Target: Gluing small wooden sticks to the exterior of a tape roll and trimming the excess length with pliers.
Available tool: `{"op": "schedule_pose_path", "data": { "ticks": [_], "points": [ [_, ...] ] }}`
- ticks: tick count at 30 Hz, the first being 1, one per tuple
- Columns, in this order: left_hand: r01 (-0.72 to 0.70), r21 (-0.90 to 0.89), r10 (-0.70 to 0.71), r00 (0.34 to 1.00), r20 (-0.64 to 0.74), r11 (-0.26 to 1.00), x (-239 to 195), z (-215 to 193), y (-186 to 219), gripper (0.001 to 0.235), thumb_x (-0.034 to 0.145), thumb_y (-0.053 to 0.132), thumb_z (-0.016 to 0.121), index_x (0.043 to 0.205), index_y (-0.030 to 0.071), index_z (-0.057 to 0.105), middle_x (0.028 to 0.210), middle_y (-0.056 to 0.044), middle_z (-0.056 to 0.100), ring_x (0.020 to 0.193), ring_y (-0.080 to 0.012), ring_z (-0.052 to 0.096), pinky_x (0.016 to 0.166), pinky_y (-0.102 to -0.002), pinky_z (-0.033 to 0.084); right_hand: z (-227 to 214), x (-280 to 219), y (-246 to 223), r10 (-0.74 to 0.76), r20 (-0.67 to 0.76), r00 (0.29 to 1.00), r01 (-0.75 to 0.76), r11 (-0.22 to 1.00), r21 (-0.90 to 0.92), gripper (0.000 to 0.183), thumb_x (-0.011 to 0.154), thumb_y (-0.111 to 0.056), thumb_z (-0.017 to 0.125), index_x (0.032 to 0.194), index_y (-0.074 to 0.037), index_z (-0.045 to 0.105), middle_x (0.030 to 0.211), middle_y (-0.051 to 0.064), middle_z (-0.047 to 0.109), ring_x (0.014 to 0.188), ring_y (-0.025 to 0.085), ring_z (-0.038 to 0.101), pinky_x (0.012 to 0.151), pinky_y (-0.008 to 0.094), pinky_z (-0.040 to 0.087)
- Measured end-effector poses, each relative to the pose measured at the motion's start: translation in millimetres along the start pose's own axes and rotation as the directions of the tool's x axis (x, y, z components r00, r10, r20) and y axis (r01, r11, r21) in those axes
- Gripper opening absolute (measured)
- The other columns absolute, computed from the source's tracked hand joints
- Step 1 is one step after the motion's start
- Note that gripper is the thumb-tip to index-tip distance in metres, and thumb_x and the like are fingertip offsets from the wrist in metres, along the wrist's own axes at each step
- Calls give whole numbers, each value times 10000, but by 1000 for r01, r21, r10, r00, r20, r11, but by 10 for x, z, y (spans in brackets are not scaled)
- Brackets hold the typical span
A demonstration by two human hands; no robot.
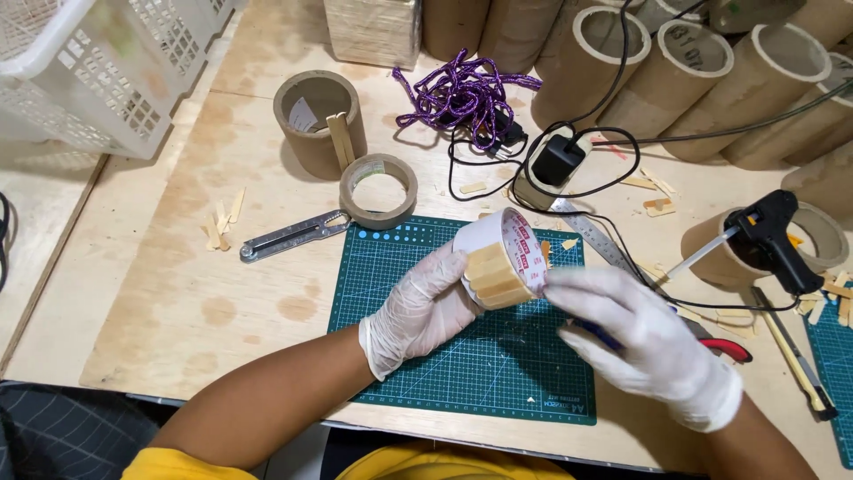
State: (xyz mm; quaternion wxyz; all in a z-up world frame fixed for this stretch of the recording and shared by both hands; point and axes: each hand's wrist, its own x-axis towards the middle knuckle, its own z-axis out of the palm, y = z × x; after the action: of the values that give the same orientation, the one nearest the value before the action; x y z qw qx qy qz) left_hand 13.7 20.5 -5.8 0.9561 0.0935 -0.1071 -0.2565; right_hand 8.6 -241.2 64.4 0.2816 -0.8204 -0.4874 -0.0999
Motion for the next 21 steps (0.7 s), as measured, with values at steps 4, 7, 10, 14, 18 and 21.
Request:
{"op": "schedule_pose_path", "data": {
  "ticks": [4,7,10,14,18,21],
  "points": [
    [-31,147,34,999,-19,989,18,31,-7,723,1022,197,650,1620,7,292,1546,-215,461,1373,-318,507,1135,-414,474,226,51,205,-72,75,995,72,997,-7,525,1002,-103,575,1497,-16,423,1427,228,535,1301,391,600,1126,490,510],
    [-142,278,184,974,-134,950,63,-52,-61,591,1033,169,498,1582,15,343,1581,-265,405,1398,-419,493,1153,-575,436,336,56,268,-40,8,999,39,997,71,573,968,-114,568,1532,-94,468,1486,170,536,1295,355,581,1005,499,522],
    [-171,352,228,965,-129,920,84,-101,-31,610,1039,210,490,1589,9,317,1585,-270,388,1404,-416,485,1169,-560,421,308,81,279,17,25,1000,-20,989,145,548,984,-144,558,1522,-76,479,1463,164,561,1298,375,575,1010,533,505],
    [-145,742,321,942,-99,654,51,-26,93,561,1024,216,553,1532,28,406,1508,-218,480,1386,-313,470,1178,-526,414,208,89,291,122,66,990,-130,981,146,442,952,-149,619,1392,-106,620,1340,131,667,1193,346,656,968,519,548],
    [-115,903,390,919,-62,414,29,-95,185,432,1009,175,601,1417,47,541,1364,-153,627,1287,-222,516,1120,-485,466,97,20,380,167,35,985,-167,986,0,298,1007,-50,512,1228,-62,711,1222,188,717,1088,425,685,889,547,576],
    [-112,897,426,900,-90,427,71,10,218,383,1016,155,578,1370,10,556,1291,-138,631,1208,-210,510,1116,-493,466,-4,8,412,167,93,982,-163,985,-51,366,996,-23,465,1287,-78,681,1299,179,694,1167,421,657,965,554,547]
  ]
}}
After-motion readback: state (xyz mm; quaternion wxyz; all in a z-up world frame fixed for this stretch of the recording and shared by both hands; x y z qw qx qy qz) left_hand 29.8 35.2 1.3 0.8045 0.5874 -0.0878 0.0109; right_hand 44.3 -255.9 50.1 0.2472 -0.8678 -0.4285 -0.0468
